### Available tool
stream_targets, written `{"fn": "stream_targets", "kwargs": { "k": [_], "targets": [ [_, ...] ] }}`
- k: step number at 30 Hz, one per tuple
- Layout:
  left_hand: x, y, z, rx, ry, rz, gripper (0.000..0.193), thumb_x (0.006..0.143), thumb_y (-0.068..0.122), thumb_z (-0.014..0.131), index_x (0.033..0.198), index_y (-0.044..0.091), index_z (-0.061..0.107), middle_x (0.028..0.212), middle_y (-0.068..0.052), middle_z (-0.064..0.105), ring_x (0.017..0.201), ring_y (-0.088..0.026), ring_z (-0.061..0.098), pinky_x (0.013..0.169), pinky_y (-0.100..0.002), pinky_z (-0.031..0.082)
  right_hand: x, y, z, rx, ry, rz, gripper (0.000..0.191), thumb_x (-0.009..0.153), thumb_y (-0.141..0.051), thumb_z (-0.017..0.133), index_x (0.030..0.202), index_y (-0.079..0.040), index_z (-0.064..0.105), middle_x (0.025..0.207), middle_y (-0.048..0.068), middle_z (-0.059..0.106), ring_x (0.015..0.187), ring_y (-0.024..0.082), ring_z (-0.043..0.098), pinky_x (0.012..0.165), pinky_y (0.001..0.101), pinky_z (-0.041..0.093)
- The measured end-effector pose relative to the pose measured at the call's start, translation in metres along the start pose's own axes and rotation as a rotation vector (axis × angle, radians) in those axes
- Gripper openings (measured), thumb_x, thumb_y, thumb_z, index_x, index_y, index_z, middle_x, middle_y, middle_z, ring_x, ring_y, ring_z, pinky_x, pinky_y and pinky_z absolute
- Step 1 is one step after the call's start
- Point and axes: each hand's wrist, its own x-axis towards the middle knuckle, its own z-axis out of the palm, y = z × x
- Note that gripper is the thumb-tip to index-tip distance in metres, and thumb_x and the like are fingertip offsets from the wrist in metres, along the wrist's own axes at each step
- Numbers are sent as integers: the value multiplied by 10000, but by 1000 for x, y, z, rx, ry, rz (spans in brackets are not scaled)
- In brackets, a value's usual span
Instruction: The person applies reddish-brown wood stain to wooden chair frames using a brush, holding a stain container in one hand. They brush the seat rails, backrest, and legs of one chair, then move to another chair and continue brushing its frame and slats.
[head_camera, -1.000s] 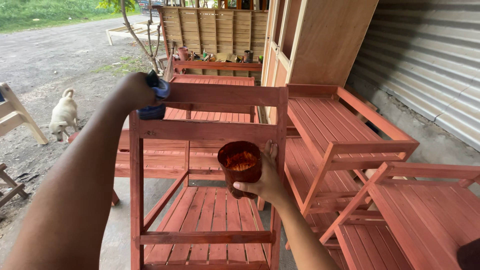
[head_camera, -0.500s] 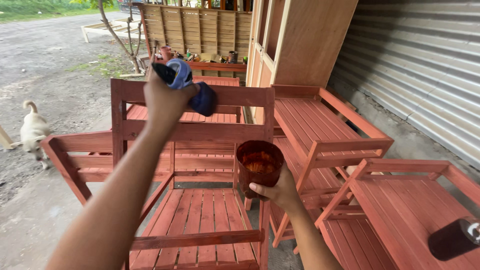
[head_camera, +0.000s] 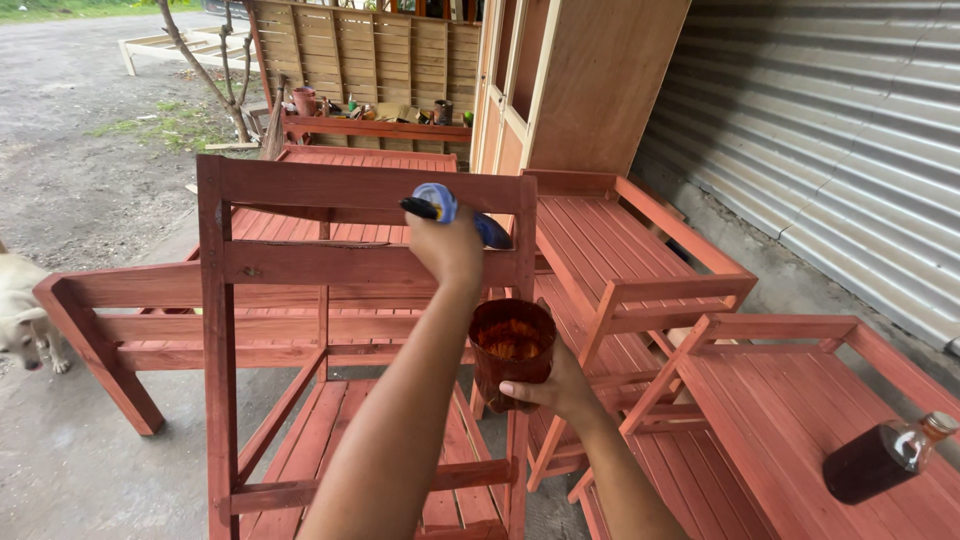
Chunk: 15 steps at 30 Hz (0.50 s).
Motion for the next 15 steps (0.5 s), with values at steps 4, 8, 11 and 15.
{"fn": "stream_targets", "kwargs": {
  "k": [4, 8, 11, 15],
  "targets": [
    [-17, 7, 15, -10, 9, -83, 423, 773, 142, 772, 1118, -19, 589, 1045, -214, 727, 959, -362, 709, 830, -442, 551, 2, 2, 8, 6, 12, -60, 1042, 637, -295, 926, 1498, -76, 382, 1400, 117, 584, 1323, 261, 564, 1099, 432, 488],
    [-19, 13, 14, -344, 104, -429, 406, 795, 102, 742, 1155, 14, 578, 1115, -157, 703, 915, -295, 737, 704, -406, 618, 3, 3, 12, 40, 6, -88, 1002, 666, -276, 922, 1495, -47, 409, 1386, 133, 600, 1320, 268, 579, 1112, 432, 496],
    [-14, 11, 0, -583, 186, -630, 431, 824, 50, 684, 1226, 36, 531, 1160, -139, 661, 904, -293, 734, 621, -389, 656, 0, 0, 10, 13, 15, -57, 994, 653, -259, 911, 1487, -58, 408, 1360, 122, 612, 1297, 258, 590, 1080, 430, 516],
    [-7, 13, -12, -755, 221, -735, 509, 901, 102, 664, 1343, 65, 414, 1214, -145, 621, 936, -299, 723, 653, -399, 671, -1, -5, 11, 52, 41, 119, 1010, 603, -233, 893, 1481, -69, 422, 1265, 168, 652, 1059, 339, 630, 748, 523, 553]
  ]
}}
